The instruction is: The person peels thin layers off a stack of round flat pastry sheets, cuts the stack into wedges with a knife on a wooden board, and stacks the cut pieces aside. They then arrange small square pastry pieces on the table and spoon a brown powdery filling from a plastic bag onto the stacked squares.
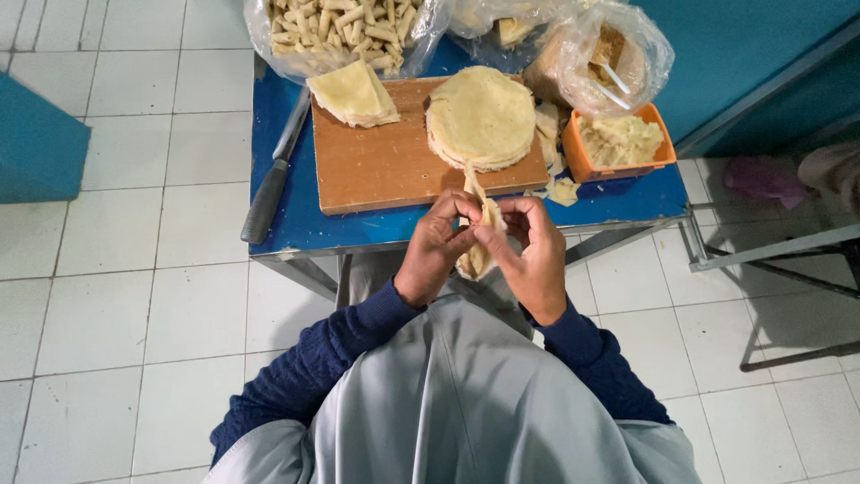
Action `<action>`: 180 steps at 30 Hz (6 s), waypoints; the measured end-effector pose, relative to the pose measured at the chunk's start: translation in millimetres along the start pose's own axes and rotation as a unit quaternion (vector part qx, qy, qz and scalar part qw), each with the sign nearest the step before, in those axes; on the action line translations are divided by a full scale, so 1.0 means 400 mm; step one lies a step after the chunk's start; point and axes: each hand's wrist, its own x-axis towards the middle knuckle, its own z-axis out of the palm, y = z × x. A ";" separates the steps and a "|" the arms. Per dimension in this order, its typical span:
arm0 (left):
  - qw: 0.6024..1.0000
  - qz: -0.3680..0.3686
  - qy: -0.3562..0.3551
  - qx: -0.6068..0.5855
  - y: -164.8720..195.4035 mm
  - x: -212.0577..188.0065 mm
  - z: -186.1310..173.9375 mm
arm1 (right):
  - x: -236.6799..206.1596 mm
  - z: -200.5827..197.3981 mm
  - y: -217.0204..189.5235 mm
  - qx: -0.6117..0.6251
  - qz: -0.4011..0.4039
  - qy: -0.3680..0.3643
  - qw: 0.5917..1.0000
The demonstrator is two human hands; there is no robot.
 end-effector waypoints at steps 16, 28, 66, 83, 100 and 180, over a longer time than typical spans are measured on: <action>0.974 -0.102 0.113 -0.168 0.052 0.039 0.014 | -0.026 -0.025 0.042 0.176 0.079 0.006 0.981; 0.965 0.013 0.094 0.243 0.067 0.025 0.058 | 0.028 -0.081 -0.011 0.182 0.114 -0.041 0.976; 0.986 0.069 0.090 0.121 0.054 0.072 0.024 | 0.072 0.011 0.048 0.433 0.252 0.061 0.863; 0.991 0.070 0.053 -0.100 -0.025 0.015 0.000 | 0.067 0.038 0.052 0.043 0.011 0.080 0.996; 0.980 0.121 0.099 0.126 0.057 0.027 0.015 | 0.052 0.029 0.059 0.451 0.137 -0.033 0.881; 0.982 0.103 0.157 0.015 0.071 0.049 -0.068 | 0.148 0.080 -0.056 -0.131 -0.194 -0.061 0.970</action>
